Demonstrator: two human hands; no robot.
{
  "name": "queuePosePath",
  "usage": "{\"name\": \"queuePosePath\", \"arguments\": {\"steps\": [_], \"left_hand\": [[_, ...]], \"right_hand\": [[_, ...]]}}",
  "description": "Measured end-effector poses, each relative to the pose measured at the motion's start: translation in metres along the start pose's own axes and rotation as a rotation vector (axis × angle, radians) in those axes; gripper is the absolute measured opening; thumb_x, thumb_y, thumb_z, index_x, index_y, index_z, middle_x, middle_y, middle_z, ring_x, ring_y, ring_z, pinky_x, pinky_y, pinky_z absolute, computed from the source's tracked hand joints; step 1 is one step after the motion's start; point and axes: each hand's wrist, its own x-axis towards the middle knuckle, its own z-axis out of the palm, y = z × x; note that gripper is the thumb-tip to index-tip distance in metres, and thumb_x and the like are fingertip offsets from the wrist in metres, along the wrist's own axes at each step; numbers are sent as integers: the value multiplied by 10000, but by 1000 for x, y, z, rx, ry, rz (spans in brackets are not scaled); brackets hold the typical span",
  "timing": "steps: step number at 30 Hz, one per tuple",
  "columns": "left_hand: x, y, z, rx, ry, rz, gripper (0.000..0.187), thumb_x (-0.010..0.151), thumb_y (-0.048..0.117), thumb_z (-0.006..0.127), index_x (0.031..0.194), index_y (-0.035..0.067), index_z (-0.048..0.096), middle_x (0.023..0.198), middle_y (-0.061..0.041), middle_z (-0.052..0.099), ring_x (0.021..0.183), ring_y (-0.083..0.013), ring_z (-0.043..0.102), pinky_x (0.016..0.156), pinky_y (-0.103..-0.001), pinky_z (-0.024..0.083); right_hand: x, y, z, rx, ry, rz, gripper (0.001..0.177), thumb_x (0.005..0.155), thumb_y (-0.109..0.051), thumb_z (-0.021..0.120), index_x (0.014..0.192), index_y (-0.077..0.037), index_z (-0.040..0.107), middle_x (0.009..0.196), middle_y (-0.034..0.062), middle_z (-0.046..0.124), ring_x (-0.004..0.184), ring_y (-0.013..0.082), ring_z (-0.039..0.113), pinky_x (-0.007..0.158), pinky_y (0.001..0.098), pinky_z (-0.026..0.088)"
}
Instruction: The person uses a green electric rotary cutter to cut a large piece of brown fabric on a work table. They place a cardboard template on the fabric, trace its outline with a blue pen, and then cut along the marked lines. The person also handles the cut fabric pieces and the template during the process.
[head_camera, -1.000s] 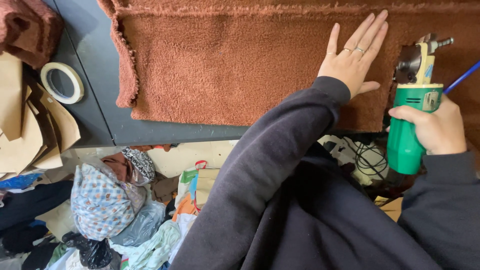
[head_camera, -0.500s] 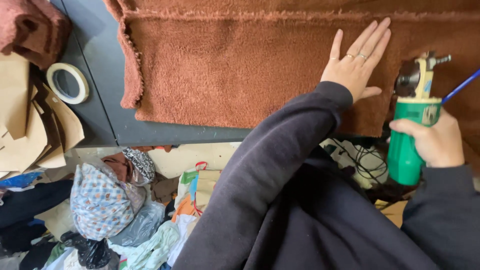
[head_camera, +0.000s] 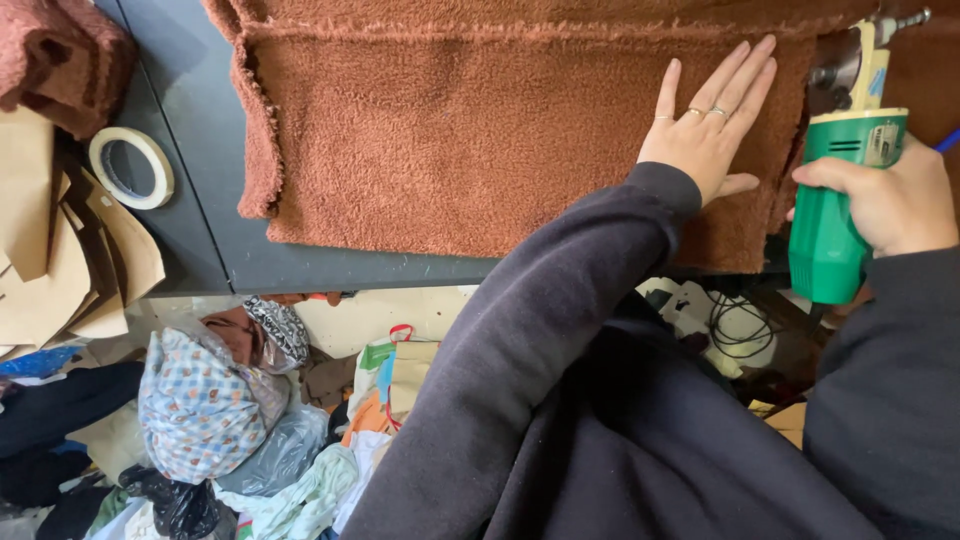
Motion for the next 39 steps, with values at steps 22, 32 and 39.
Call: {"name": "queuePosePath", "arguments": {"steps": [22,32,39], "left_hand": [[-5,-4,-26,-29,-30,-2,1234,729,684,783,1662,122,203,1751,-20,100,1643,-167,121,1361,-664,144],[1,4,-6,-107,153,61,1181,709,564,863,1625,171,229,1726,-19,134,1621,-191,137,1306,-747,175],[14,6,-33,-84,-102,-90,1422,534,618,900,1654,173,147,1738,-11,45,1630,-172,96,1285,-793,132]], "right_hand": [[29,-2,-9,127,-109,-26,192,940,-23,718,1090,48,622,905,149,688,707,270,699,605,411,568],[130,89,-121,-346,-407,-62,469,837,22,753,1277,17,591,927,212,720,725,339,739,633,469,603],[186,148,-164,-382,-548,-288,562,734,30,839,1220,53,556,988,212,728,851,288,736,767,425,595]]}}
